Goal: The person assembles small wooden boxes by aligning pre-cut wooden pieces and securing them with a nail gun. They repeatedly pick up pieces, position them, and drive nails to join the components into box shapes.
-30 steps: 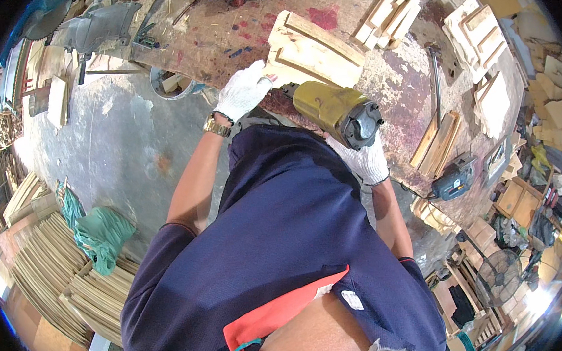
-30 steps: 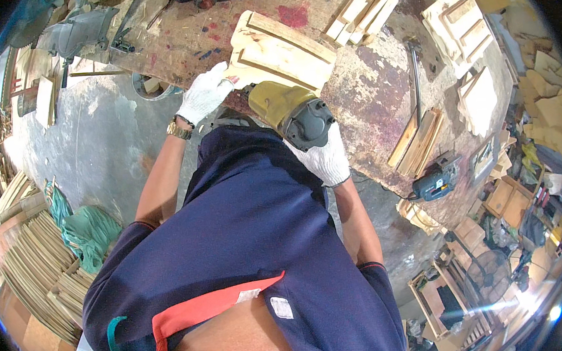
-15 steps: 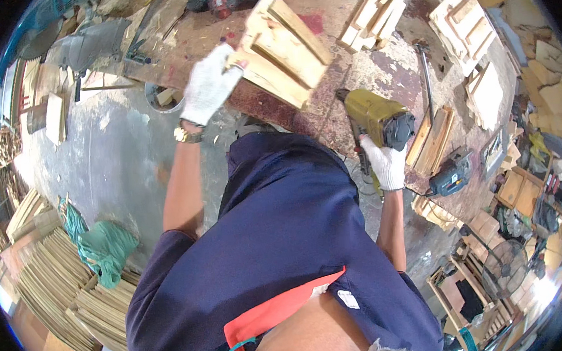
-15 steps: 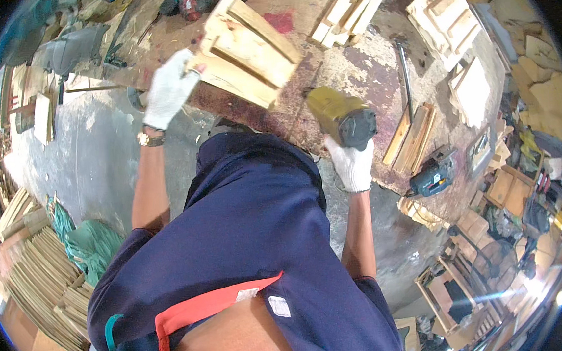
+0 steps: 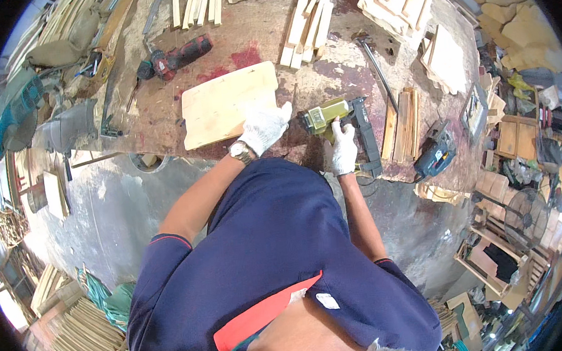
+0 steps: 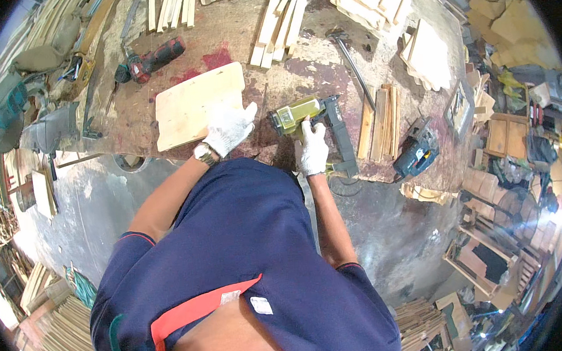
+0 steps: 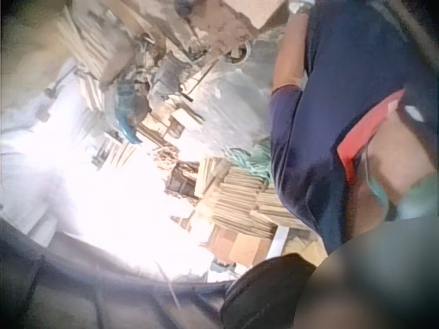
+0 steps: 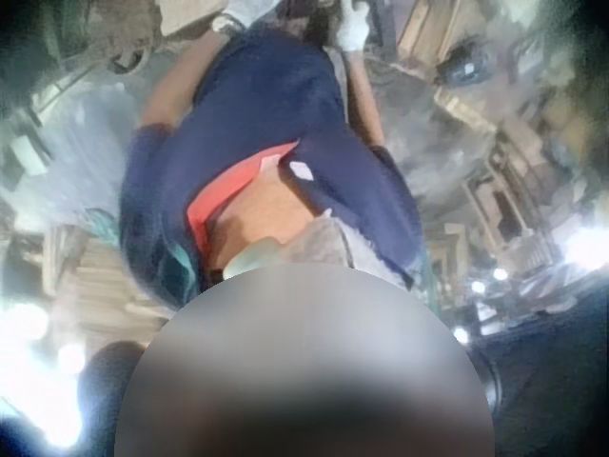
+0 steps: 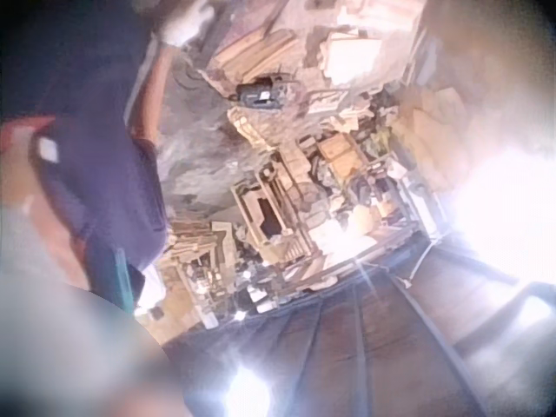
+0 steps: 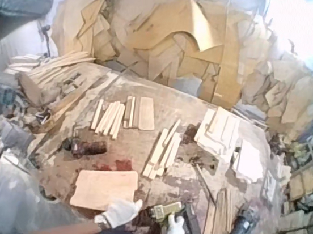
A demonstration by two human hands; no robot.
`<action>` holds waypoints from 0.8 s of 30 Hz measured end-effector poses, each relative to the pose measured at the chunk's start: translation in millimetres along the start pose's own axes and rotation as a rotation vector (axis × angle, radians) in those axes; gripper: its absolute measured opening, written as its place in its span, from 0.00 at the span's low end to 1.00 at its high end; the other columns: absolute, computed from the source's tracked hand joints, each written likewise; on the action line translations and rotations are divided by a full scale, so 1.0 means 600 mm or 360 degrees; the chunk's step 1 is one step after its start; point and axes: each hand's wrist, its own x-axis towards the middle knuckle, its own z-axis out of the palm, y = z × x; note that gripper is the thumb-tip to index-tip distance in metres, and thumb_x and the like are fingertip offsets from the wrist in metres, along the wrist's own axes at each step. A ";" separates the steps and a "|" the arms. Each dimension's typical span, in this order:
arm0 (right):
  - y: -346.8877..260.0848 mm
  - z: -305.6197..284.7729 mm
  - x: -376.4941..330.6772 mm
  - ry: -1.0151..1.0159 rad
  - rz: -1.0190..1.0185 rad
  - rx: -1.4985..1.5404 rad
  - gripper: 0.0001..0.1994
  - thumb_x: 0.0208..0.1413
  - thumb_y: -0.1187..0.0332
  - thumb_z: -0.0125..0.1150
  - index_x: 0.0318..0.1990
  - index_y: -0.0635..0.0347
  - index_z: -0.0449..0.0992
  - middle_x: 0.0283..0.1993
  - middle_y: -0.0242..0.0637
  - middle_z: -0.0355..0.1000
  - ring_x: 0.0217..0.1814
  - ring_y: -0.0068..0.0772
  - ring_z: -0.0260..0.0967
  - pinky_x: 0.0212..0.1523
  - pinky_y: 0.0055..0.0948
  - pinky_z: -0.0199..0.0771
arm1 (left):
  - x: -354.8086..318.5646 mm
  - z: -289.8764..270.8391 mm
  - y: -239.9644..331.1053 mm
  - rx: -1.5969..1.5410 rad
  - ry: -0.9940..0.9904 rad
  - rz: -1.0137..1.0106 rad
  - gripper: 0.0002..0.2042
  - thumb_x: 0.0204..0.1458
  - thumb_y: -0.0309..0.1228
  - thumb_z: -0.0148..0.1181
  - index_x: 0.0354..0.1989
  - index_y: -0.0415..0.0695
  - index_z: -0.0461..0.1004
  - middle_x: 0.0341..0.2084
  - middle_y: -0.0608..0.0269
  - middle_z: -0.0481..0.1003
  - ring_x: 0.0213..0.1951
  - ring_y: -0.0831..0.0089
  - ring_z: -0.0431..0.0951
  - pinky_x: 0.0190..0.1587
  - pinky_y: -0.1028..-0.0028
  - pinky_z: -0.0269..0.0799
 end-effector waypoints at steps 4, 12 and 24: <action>0.043 -0.058 0.038 0.0238 -0.0141 0.0095 0.24 0.50 0.69 0.70 0.57 0.53 0.76 0.45 0.47 0.71 0.45 0.55 0.72 0.45 0.44 0.76 | 0.035 0.043 -0.002 -0.0300 0.0025 -0.0076 0.27 0.52 0.46 0.63 0.61 0.54 0.70 0.47 0.46 0.76 0.45 0.50 0.78 0.43 0.51 0.74; 0.218 -0.027 0.247 0.0448 0.0275 -0.0534 0.26 0.56 0.54 0.64 0.58 0.62 0.72 0.50 0.55 0.72 0.54 0.58 0.70 0.54 0.51 0.71 | -0.037 0.043 -0.115 -0.0536 0.0328 -0.0609 0.30 0.52 0.48 0.65 0.58 0.39 0.72 0.50 0.46 0.78 0.51 0.49 0.78 0.56 0.55 0.72; 0.232 -0.024 0.342 0.0175 0.0258 -0.0581 0.16 0.63 0.55 0.54 0.38 0.61 0.76 0.35 0.57 0.78 0.41 0.61 0.77 0.42 0.53 0.75 | -0.225 0.176 -0.240 -0.0615 0.0628 -0.1374 0.23 0.63 0.47 0.51 0.59 0.44 0.68 0.60 0.46 0.70 0.67 0.43 0.63 0.67 0.45 0.56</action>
